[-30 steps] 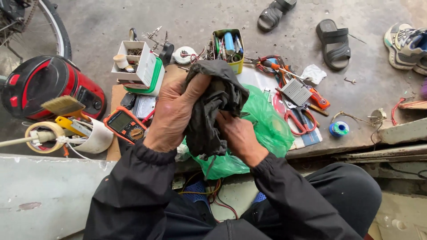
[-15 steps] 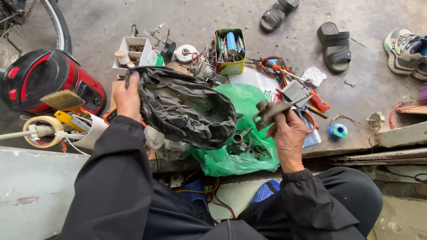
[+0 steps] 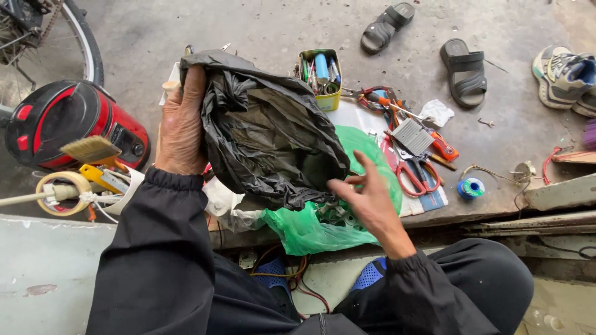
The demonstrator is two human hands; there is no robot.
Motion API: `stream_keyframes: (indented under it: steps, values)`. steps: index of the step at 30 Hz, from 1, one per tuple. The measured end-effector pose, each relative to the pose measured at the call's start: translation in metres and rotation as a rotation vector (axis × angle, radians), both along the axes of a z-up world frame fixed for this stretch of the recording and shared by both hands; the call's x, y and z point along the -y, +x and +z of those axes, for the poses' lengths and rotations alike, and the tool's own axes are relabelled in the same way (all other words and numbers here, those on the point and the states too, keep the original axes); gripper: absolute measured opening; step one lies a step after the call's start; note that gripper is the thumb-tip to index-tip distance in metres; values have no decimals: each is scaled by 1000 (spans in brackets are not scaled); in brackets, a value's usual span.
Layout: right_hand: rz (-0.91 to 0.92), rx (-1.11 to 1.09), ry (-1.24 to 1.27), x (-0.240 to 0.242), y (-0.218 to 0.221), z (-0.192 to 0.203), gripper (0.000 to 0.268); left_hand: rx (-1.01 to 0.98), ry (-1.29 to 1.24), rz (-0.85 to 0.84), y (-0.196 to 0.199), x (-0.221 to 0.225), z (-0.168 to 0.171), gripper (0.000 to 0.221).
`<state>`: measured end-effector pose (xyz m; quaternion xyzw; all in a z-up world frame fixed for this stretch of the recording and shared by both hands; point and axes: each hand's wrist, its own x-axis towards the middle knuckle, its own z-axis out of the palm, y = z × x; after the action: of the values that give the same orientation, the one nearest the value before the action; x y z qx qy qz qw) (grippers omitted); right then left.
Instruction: A person is sitting on the floor disassembling a motor and sorting through bags of various electronic and mechanical components.
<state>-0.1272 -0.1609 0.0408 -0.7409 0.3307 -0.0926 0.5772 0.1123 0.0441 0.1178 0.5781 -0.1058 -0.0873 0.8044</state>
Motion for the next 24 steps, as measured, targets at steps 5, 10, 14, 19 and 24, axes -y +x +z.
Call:
stream_keyframes:
  steps: [5, 10, 14, 19, 24]
  values:
    - [-17, 174, 246, 2, 28, -22, 53, 567, 315, 200, -37, 0, 9, 37]
    - [-133, 414, 900, 15, 25, 4, 66, 1137, 638, 322, -112, 52, -40, 44]
    - [-11, 459, 834, 32, 16, 19, 51, 1137, 746, -81, -157, 107, -80, 60]
    - [-109, 435, 559, 157, -18, -44, 50, 1084, 522, -501, -176, 136, -78, 64]
    - [-33, 238, -645, 365, -73, -22, 49, 850, 524, -373, -192, 86, -90, 21]
